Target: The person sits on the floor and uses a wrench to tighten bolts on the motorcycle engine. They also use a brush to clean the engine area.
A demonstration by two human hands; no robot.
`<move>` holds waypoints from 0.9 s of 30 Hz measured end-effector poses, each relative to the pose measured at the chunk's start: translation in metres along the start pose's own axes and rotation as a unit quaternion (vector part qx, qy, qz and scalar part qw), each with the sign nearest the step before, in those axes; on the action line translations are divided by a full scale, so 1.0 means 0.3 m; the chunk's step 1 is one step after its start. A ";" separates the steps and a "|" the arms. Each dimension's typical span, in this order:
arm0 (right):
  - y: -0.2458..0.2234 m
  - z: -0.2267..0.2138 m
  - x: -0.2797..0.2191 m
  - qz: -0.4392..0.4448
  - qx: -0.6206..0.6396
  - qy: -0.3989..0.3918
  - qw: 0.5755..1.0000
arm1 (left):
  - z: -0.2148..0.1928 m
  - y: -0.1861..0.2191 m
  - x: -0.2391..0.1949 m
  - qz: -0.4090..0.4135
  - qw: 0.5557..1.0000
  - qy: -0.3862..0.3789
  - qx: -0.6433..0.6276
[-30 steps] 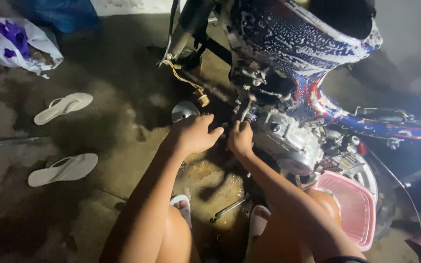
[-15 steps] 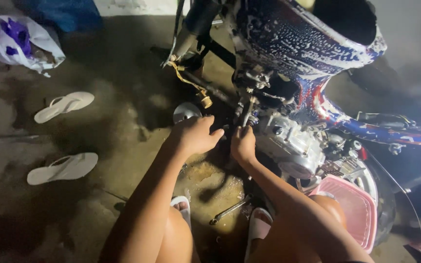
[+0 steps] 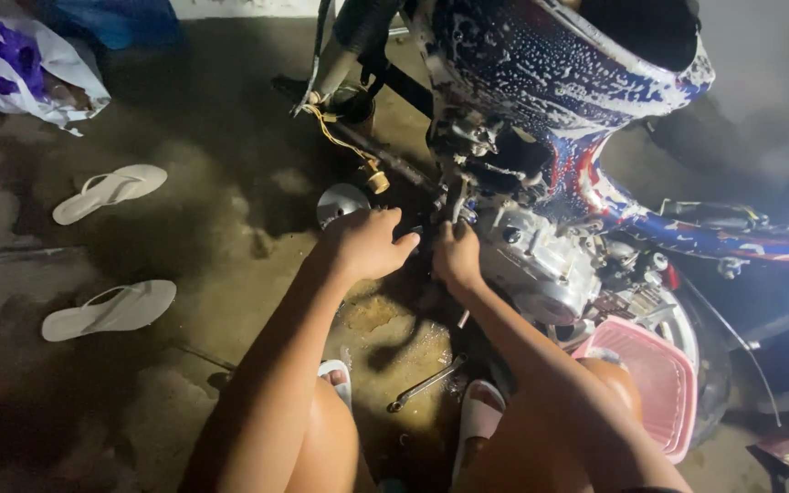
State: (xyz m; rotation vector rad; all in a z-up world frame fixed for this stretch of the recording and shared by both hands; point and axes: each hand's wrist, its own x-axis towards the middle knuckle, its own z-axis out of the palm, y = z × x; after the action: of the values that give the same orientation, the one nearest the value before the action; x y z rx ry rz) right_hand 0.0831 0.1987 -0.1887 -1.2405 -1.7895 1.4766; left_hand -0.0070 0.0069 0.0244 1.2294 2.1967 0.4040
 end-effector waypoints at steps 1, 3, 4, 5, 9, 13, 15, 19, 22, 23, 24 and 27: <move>0.020 -0.004 0.005 0.000 0.003 0.001 1.000 | -0.005 0.010 -0.009 0.000 1.000 0.000 0.003; 0.060 -0.012 0.013 -0.029 -0.135 0.021 0.990 | -0.012 0.025 -0.030 0.004 1.000 -0.013 -0.008; 0.035 -0.011 0.003 -0.029 -0.136 0.019 0.990 | -0.013 0.019 -0.033 0.002 1.000 -0.012 -0.009; 0.008 -0.010 -0.004 -0.024 -0.157 0.030 0.987 | -0.014 0.012 -0.032 -0.001 1.000 -0.009 -0.008; 0.017 -0.032 0.042 -0.017 -0.187 -0.011 0.982 | -0.005 -0.029 -0.006 -0.007 1.000 0.015 0.012; -0.105 -0.087 -0.041 -0.008 -0.246 0.024 0.969 | -0.036 -0.014 -0.043 -0.015 1.000 0.004 -0.013; -0.082 -0.104 -0.036 0.047 -0.158 0.002 0.986 | -0.036 -0.025 -0.048 -0.013 1.000 0.001 -0.003; -0.144 -0.098 -0.133 0.096 -0.106 0.010 0.990 | -0.040 -0.033 -0.055 -0.001 1.000 0.014 -0.018; -0.121 -0.079 -0.101 0.048 -0.109 0.025 0.993 | -0.024 -0.030 -0.030 0.002 1.000 0.009 -0.012; -0.074 -0.064 -0.060 0.036 -0.126 0.019 0.991 | -0.020 -0.028 -0.021 0.007 1.000 0.007 -0.014; -0.028 -0.049 -0.019 0.024 -0.142 0.014 0.989 | -0.016 -0.025 -0.011 0.012 1.000 0.005 -0.016; -0.116 -0.059 -0.066 0.007 -0.144 0.009 0.990 | -0.004 0.003 -0.021 0.023 1.000 0.008 -0.014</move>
State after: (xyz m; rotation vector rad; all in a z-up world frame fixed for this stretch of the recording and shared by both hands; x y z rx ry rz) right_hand 0.0954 0.1901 -0.1477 -1.3997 -2.0384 1.2404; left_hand -0.0046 0.0020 0.0280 1.2682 2.1728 0.4631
